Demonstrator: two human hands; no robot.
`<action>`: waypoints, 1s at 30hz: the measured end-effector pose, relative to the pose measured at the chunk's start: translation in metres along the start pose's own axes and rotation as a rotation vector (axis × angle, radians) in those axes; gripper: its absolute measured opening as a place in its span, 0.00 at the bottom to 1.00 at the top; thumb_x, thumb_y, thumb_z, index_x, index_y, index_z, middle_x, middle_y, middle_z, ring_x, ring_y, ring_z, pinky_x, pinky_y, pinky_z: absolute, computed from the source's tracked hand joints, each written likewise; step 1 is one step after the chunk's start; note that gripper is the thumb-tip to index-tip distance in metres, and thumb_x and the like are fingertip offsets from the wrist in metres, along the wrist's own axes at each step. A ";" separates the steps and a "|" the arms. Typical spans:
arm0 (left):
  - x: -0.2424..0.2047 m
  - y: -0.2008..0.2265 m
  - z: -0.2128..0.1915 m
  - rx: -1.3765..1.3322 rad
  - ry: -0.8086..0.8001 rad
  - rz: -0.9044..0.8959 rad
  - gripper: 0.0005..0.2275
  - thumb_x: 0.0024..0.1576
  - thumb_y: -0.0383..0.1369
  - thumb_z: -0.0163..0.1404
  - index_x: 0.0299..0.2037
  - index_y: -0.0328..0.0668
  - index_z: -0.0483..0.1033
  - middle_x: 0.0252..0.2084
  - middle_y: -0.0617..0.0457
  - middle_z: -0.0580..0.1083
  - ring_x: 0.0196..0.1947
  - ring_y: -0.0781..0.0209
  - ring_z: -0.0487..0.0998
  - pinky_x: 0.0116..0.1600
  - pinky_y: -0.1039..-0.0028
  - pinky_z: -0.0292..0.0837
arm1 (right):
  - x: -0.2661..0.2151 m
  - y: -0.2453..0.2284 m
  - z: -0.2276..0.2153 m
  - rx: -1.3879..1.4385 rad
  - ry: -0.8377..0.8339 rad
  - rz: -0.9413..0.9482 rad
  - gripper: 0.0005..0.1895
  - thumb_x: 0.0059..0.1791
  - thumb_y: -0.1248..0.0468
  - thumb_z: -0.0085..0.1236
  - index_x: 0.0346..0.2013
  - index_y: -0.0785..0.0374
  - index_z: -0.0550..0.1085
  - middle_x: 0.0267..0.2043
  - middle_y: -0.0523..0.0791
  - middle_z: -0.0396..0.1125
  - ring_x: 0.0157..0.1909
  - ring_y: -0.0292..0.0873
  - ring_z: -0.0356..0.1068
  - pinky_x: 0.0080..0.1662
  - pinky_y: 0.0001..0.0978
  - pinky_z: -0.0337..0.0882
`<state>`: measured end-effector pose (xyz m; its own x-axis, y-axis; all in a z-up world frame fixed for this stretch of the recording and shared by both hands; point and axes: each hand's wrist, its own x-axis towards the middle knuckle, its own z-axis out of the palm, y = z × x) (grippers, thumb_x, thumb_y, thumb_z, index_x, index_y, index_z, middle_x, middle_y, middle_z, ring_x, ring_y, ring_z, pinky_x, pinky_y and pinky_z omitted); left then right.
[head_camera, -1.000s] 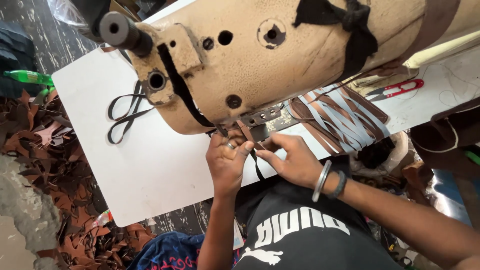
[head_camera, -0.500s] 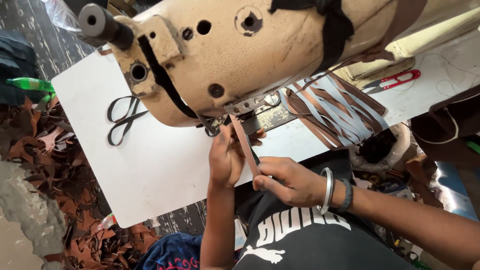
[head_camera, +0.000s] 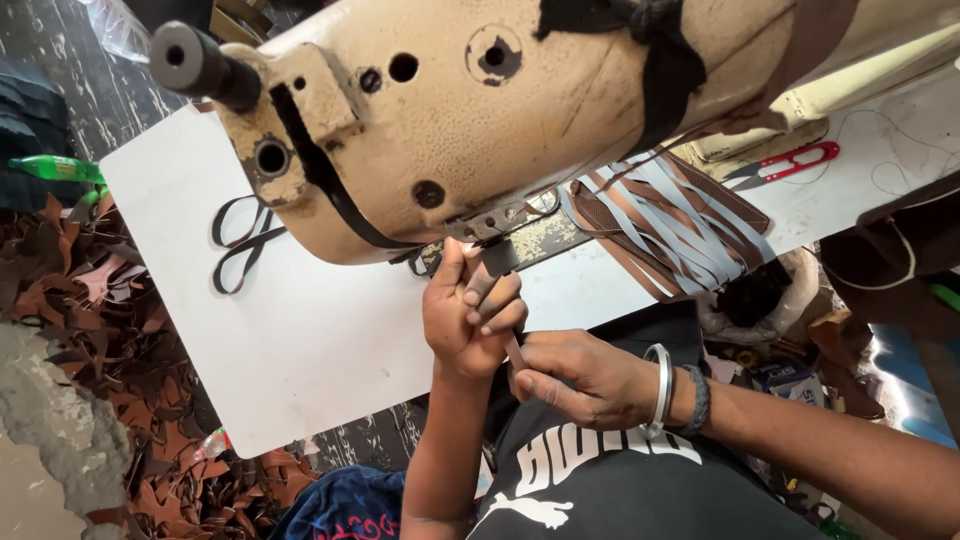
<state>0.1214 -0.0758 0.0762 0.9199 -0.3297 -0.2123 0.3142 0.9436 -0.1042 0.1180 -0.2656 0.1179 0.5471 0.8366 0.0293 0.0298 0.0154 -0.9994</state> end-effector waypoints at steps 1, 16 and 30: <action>0.000 0.000 0.001 0.025 0.042 0.014 0.19 0.74 0.45 0.31 0.42 0.45 0.72 0.21 0.59 0.61 0.19 0.71 0.57 0.23 0.83 0.54 | 0.000 0.001 0.000 0.001 0.002 0.007 0.13 0.58 0.61 0.44 0.32 0.64 0.70 0.31 0.47 0.63 0.35 0.47 0.67 0.41 0.36 0.68; 0.008 -0.008 0.006 0.050 0.173 0.057 0.15 0.72 0.42 0.35 0.39 0.47 0.70 0.19 0.62 0.58 0.18 0.72 0.55 0.23 0.83 0.50 | -0.002 0.003 -0.008 -0.016 0.023 0.020 0.12 0.57 0.62 0.46 0.33 0.65 0.72 0.29 0.48 0.65 0.33 0.48 0.69 0.39 0.37 0.69; 0.006 -0.009 0.009 0.082 0.194 0.086 0.14 0.71 0.43 0.37 0.38 0.48 0.69 0.19 0.62 0.57 0.18 0.72 0.54 0.23 0.82 0.49 | -0.001 0.004 -0.006 -0.041 0.015 0.016 0.12 0.57 0.62 0.47 0.34 0.65 0.74 0.29 0.48 0.67 0.33 0.48 0.71 0.39 0.37 0.70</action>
<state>0.1266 -0.0857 0.0841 0.8842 -0.2395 -0.4011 0.2617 0.9651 0.0006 0.1227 -0.2699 0.1142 0.5606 0.8280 0.0138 0.0546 -0.0204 -0.9983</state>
